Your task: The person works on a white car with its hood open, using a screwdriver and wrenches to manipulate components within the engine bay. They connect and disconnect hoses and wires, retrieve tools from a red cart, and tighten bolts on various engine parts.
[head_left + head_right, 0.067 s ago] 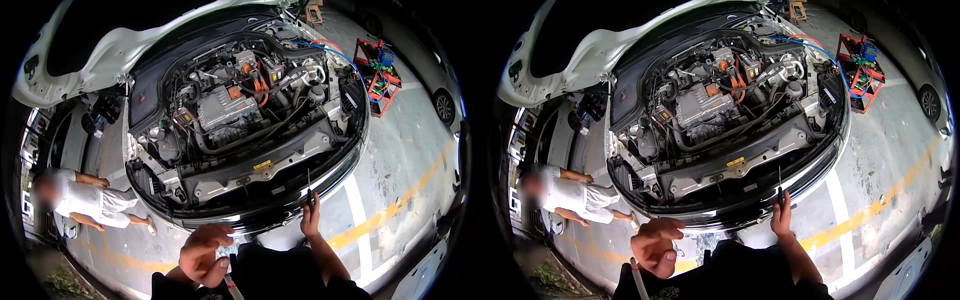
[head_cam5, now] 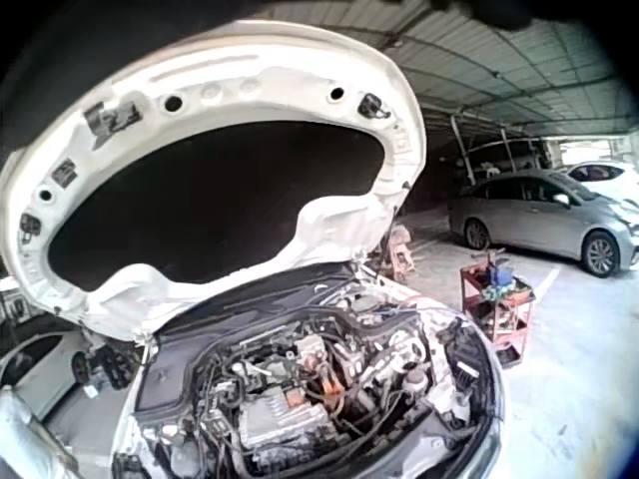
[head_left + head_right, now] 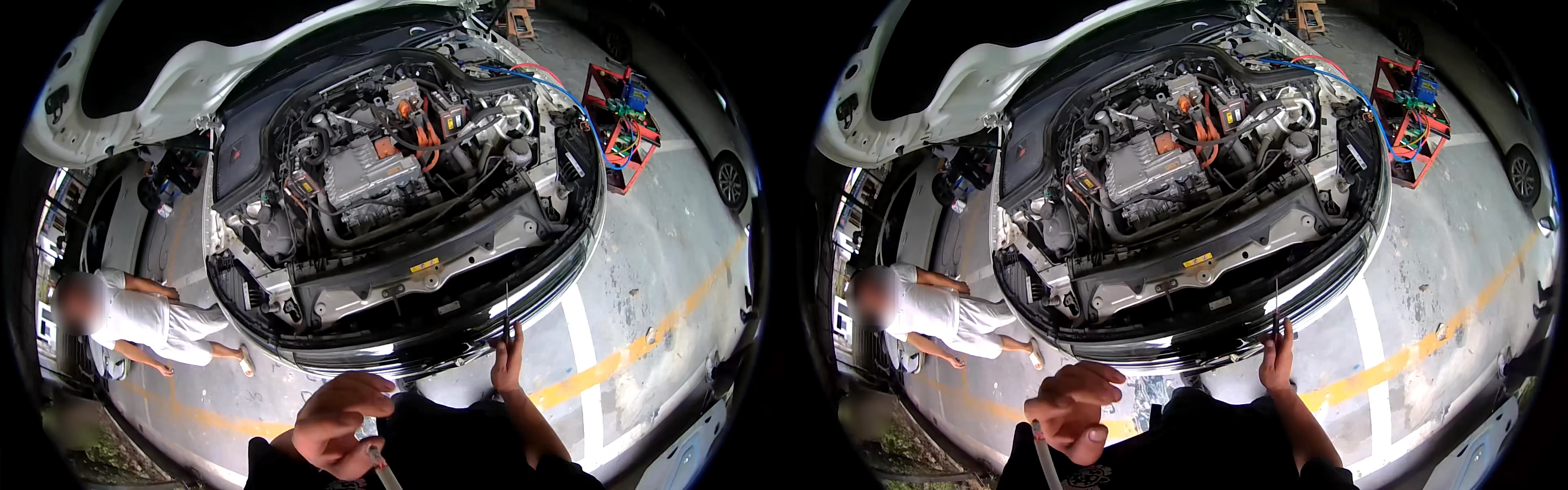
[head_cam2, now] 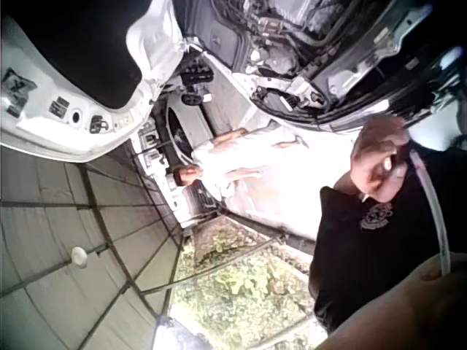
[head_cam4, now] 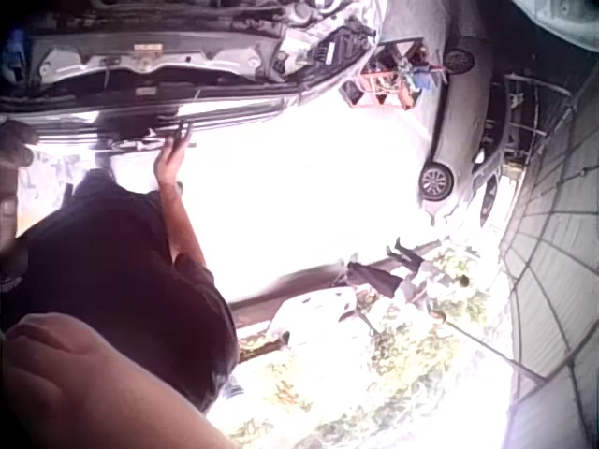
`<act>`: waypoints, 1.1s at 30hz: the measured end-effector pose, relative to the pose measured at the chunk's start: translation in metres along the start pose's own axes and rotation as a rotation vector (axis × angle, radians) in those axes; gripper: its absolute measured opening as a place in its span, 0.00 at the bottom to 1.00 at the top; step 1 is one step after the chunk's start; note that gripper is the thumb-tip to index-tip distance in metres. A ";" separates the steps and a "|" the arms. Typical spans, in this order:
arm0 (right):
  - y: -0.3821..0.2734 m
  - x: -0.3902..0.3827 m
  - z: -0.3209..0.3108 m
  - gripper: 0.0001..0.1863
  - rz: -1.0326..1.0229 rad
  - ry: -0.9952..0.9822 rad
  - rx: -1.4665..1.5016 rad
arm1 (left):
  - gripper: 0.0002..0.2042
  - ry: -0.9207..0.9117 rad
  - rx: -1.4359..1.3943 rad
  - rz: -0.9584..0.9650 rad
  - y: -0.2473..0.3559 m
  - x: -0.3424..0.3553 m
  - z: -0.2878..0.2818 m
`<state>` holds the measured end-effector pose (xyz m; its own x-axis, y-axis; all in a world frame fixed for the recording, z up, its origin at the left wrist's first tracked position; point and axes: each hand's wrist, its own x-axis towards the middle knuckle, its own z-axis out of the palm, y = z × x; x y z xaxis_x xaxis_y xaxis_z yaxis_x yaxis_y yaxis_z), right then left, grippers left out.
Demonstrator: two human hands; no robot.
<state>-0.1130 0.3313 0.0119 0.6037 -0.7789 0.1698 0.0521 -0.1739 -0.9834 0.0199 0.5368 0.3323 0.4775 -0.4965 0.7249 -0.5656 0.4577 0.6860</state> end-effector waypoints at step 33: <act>0.110 0.201 -0.636 0.19 0.894 0.852 0.139 | 0.39 -0.295 -0.628 -0.067 -0.292 0.262 0.591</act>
<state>-0.4921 -0.2277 -0.0216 -0.2349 -0.7432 -0.6264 0.0042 0.6437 -0.7653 -0.0865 -0.1629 0.2851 0.2443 -0.6774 0.6938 -0.0030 0.7150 0.6992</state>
